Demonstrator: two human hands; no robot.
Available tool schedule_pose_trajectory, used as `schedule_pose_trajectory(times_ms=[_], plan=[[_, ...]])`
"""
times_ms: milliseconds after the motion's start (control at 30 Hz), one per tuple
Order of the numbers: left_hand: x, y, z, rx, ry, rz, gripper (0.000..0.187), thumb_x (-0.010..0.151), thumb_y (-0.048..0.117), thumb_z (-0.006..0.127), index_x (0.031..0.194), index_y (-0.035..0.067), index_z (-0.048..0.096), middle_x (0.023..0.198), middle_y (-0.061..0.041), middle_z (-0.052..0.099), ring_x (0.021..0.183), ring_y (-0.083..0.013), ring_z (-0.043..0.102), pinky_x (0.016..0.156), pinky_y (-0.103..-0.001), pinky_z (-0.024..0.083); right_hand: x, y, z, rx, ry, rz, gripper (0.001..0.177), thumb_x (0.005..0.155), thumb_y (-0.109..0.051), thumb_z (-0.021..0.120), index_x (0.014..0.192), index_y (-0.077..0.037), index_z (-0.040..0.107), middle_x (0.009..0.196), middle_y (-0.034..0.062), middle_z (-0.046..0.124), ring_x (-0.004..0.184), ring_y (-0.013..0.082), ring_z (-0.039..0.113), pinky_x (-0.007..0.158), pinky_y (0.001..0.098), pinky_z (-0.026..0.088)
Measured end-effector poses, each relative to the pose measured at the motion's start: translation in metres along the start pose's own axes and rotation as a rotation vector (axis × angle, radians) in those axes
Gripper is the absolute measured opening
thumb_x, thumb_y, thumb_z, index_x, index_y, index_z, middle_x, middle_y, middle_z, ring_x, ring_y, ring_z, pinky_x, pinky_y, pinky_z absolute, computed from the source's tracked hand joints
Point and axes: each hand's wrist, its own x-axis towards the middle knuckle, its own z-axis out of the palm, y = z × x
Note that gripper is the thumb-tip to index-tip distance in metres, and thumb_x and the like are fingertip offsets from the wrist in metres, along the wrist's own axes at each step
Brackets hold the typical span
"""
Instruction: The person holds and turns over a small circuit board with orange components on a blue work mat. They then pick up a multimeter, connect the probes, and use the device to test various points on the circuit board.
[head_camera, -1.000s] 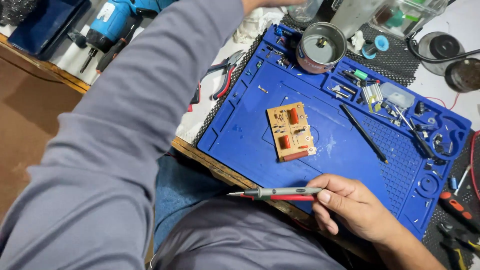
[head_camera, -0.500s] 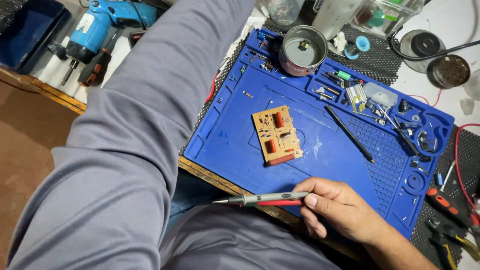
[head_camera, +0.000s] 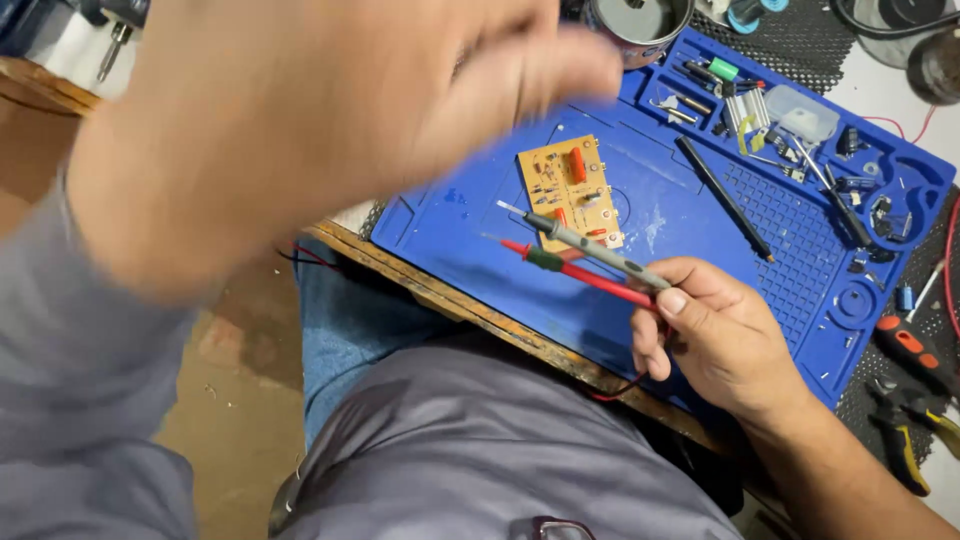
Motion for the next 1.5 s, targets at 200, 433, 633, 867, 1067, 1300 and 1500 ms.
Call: schedule_pose_trajectory(times_ms=[200, 433, 633, 867, 1067, 1300, 1500], plan=[[-0.084, 0.092, 0.053, -0.095, 0.056, -0.132, 0.048, 0.093, 0.02, 0.062, 0.14, 0.012, 0.067, 0.083, 0.001, 0.052, 0.074, -0.0166, 0.06, 0.059, -0.032, 0.049, -0.007, 0.002, 0.029, -0.05, 0.008, -0.087, 0.031, 0.106, -0.015, 0.053, 0.129, 0.006, 0.057, 0.086, 0.019, 0.068, 0.066, 0.0227, 0.062, 0.064, 0.0374, 0.052], [-0.108, 0.09, 0.095, -0.028, 0.308, -0.314, 0.028, 0.104, 0.024, 0.065, 0.131, 0.016, 0.064, 0.093, 0.0, 0.054, 0.078, -0.0178, 0.06, 0.063, -0.032, 0.049, -0.023, 0.013, 0.093, -0.211, 0.04, -0.115, 0.035, 0.104, -0.013, 0.051, 0.132, 0.008, 0.055, 0.096, 0.0249, 0.069, 0.081, 0.0285, 0.067, 0.075, 0.043, 0.055], [-0.119, 0.086, 0.065, -0.12, 0.352, -0.216, 0.037, 0.099, 0.019, 0.063, 0.135, 0.01, 0.065, 0.097, -0.002, 0.054, 0.074, -0.0172, 0.061, 0.062, -0.031, 0.052, -0.007, 0.004, 0.117, -0.789, -0.026, -0.578, 0.048, 0.098, -0.016, 0.059, 0.14, 0.006, 0.052, 0.114, 0.0171, 0.068, 0.105, 0.0253, 0.069, 0.099, 0.0384, 0.054], [-0.136, 0.085, 0.061, -0.25, 0.158, -0.225, 0.043, 0.098, 0.017, 0.063, 0.137, 0.0, 0.064, 0.095, -0.005, 0.058, 0.079, -0.0203, 0.066, 0.064, -0.035, 0.055, -0.004, 0.003, 0.124, -1.348, 0.143, -0.708, 0.046, 0.083, -0.01, 0.076, 0.128, -0.008, 0.065, 0.096, 0.0143, 0.072, 0.074, 0.0198, 0.065, 0.062, 0.033, 0.049], [-0.169, 0.052, 0.065, -0.396, 0.385, -0.348, 0.031, 0.101, 0.024, 0.074, 0.127, 0.009, 0.066, 0.099, -0.007, 0.067, 0.085, -0.0235, 0.07, 0.071, -0.035, 0.058, -0.032, 0.021, 0.016, -1.127, 0.344, -0.766, 0.015, 0.112, -0.01, 0.057, 0.123, 0.001, 0.054, 0.111, 0.0142, 0.066, 0.094, 0.0172, 0.063, 0.081, 0.0242, 0.046], [-0.192, 0.006, 0.088, -0.321, 0.667, -0.711, 0.02, 0.107, 0.021, 0.078, 0.12, 0.013, 0.065, 0.107, -0.007, 0.072, 0.093, -0.026, 0.073, 0.083, -0.033, 0.06, -0.008, 0.003, 0.032, -1.241, 0.266, -0.827, 0.04, 0.115, -0.031, 0.048, 0.13, 0.006, 0.048, 0.124, 0.016, 0.062, 0.111, 0.0218, 0.067, 0.102, 0.0275, 0.049], [-0.162, -0.007, 0.121, 0.081, 0.362, -0.613, 0.043, 0.108, 0.027, 0.071, 0.147, 0.016, 0.056, 0.149, -0.014, 0.059, 0.15, -0.0314, 0.044, 0.129, -0.058, 0.02, 0.019, 0.019, 0.015, -1.497, 0.205, -0.915, 0.039, 0.12, -0.04, 0.061, 0.123, -0.001, 0.059, 0.114, 0.0097, 0.073, 0.105, 0.0248, 0.068, 0.099, 0.0282, 0.05]])
